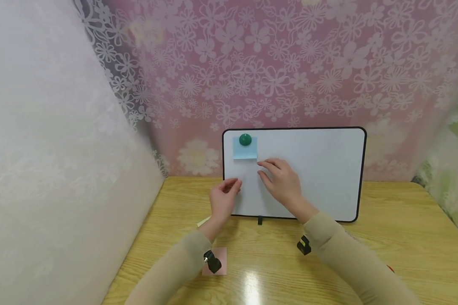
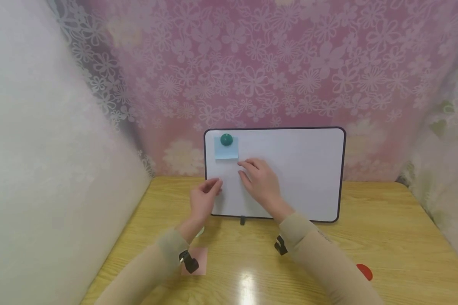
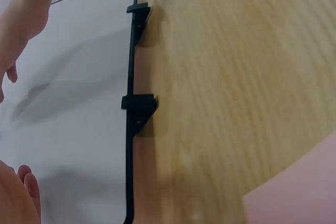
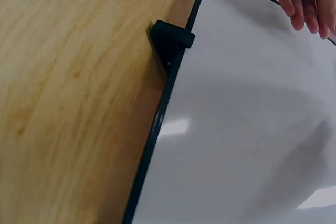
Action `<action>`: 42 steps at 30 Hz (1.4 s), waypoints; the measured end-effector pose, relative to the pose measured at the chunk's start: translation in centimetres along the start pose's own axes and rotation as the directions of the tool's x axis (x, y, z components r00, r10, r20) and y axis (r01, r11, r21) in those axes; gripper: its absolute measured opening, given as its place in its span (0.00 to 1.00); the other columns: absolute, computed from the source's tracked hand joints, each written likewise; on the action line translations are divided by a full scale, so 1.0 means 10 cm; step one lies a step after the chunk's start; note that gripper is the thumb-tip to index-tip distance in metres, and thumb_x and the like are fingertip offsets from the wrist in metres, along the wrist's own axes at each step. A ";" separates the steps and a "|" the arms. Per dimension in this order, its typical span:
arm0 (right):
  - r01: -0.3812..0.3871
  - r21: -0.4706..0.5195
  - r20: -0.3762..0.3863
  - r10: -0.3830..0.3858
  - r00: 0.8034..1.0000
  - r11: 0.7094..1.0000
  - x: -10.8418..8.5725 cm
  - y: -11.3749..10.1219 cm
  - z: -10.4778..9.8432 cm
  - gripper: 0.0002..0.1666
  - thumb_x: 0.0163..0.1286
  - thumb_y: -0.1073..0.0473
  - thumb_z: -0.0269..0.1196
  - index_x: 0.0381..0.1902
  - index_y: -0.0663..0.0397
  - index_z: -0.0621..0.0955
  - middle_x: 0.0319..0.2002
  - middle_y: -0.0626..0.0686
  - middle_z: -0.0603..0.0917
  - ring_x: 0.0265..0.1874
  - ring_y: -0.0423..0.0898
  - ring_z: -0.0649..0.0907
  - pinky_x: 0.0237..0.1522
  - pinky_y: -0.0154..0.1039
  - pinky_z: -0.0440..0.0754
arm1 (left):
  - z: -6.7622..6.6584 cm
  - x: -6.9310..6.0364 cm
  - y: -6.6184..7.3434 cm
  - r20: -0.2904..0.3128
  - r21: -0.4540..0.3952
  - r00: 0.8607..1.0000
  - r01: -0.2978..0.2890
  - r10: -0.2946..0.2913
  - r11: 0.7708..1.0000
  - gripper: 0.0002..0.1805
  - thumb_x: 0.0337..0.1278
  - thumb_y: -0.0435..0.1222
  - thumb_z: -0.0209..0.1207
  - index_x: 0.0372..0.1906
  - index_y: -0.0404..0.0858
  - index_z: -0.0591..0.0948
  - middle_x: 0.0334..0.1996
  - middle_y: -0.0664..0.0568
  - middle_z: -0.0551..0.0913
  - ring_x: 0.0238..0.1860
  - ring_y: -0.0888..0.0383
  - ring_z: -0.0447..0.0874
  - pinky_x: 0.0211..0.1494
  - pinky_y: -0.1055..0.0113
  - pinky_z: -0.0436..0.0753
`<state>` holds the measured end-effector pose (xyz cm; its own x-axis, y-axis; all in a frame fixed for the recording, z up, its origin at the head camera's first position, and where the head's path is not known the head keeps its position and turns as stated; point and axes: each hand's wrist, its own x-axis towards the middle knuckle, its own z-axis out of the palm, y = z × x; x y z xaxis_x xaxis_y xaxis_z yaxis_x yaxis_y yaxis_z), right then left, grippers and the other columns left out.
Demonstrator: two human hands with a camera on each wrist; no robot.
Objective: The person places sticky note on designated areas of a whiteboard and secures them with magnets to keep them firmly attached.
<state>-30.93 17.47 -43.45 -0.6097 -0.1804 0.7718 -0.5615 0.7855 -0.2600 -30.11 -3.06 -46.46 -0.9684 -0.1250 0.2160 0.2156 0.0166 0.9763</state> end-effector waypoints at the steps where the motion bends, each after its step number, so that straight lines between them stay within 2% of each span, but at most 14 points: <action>1: -0.006 0.012 0.002 0.006 1.000 1.000 -0.03 0.00 0.00 0.15 0.70 0.60 0.76 0.53 0.53 0.91 0.50 0.52 0.88 0.49 0.53 0.85 0.44 0.50 0.88 | 0.00 -0.03 -0.02 0.013 0.007 1.000 -0.004 0.004 1.000 0.10 0.67 0.38 0.74 0.45 0.35 0.92 0.36 0.48 0.92 0.37 0.55 0.90 0.43 0.66 0.89; 5: -0.014 0.070 0.009 0.013 1.000 0.997 -0.14 -0.01 0.01 0.16 0.70 0.59 0.77 0.54 0.53 0.91 0.50 0.52 0.88 0.48 0.52 0.85 0.43 0.48 0.87 | -0.01 -0.11 -0.09 0.067 0.024 0.998 -0.001 0.000 1.000 0.12 0.68 0.39 0.73 0.48 0.35 0.92 0.37 0.49 0.92 0.39 0.56 0.91 0.46 0.64 0.89; 11: -0.035 0.136 -0.001 0.035 0.999 0.990 -0.30 -0.04 0.03 0.15 0.69 0.61 0.77 0.53 0.54 0.91 0.49 0.53 0.88 0.44 0.51 0.85 0.35 0.45 0.88 | -0.02 -0.22 -0.17 0.147 0.068 0.989 -0.004 -0.006 0.998 0.14 0.69 0.44 0.72 0.50 0.39 0.92 0.44 0.52 0.92 0.47 0.55 0.91 0.52 0.59 0.88; 18: -0.105 0.174 0.080 0.092 0.992 0.979 -0.47 -0.02 0.06 0.16 0.70 0.59 0.76 0.54 0.53 0.90 0.51 0.52 0.88 0.42 0.49 0.85 0.35 0.44 0.87 | -0.03 -0.32 -0.25 0.201 0.078 0.979 0.019 -0.034 0.997 0.16 0.68 0.45 0.74 0.51 0.38 0.92 0.48 0.51 0.92 0.49 0.55 0.90 0.52 0.65 0.87; 26: -0.099 0.203 0.137 0.072 0.988 0.974 -0.61 0.01 0.00 0.17 0.69 0.60 0.77 0.55 0.53 0.90 0.52 0.51 0.87 0.43 0.49 0.86 0.36 0.44 0.89 | -0.10 -0.37 -0.34 0.274 0.066 0.961 0.015 -0.032 0.998 0.17 0.69 0.43 0.72 0.54 0.37 0.90 0.52 0.50 0.91 0.51 0.54 0.90 0.52 0.65 0.88; 32: -0.093 0.206 0.162 0.059 0.985 0.974 -0.66 0.05 -0.06 0.17 0.70 0.61 0.76 0.55 0.54 0.90 0.52 0.50 0.87 0.43 0.49 0.86 0.36 0.44 0.89 | -0.15 -0.38 -0.36 0.311 0.076 0.949 0.020 -0.042 0.997 0.18 0.71 0.46 0.71 0.56 0.39 0.90 0.52 0.52 0.91 0.52 0.54 0.90 0.54 0.63 0.88; 38: -0.105 0.198 0.207 0.063 0.976 0.975 -0.70 0.07 -0.14 0.17 0.71 0.59 0.76 0.55 0.53 0.90 0.52 0.50 0.87 0.43 0.48 0.87 0.36 0.44 0.89 | -0.20 -0.39 -0.37 0.322 0.114 0.946 0.002 -0.039 0.993 0.19 0.72 0.48 0.70 0.56 0.40 0.90 0.51 0.55 0.91 0.52 0.56 0.89 0.56 0.62 0.87; 42: -0.116 0.188 0.226 0.072 0.971 0.975 -0.74 0.09 -0.19 0.17 0.70 0.60 0.76 0.55 0.53 0.90 0.52 0.49 0.87 0.43 0.48 0.87 0.36 0.43 0.88 | -0.26 -0.40 -0.37 0.327 0.131 0.944 -0.002 -0.041 0.991 0.18 0.72 0.46 0.70 0.55 0.39 0.90 0.52 0.53 0.90 0.54 0.55 0.88 0.57 0.62 0.86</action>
<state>-25.87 20.66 -48.34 -0.7593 -0.2524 0.5998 -0.5819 0.6759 -0.4523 -26.68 -5.16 -50.98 -0.9642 0.2056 0.1676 0.1996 0.1463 0.9689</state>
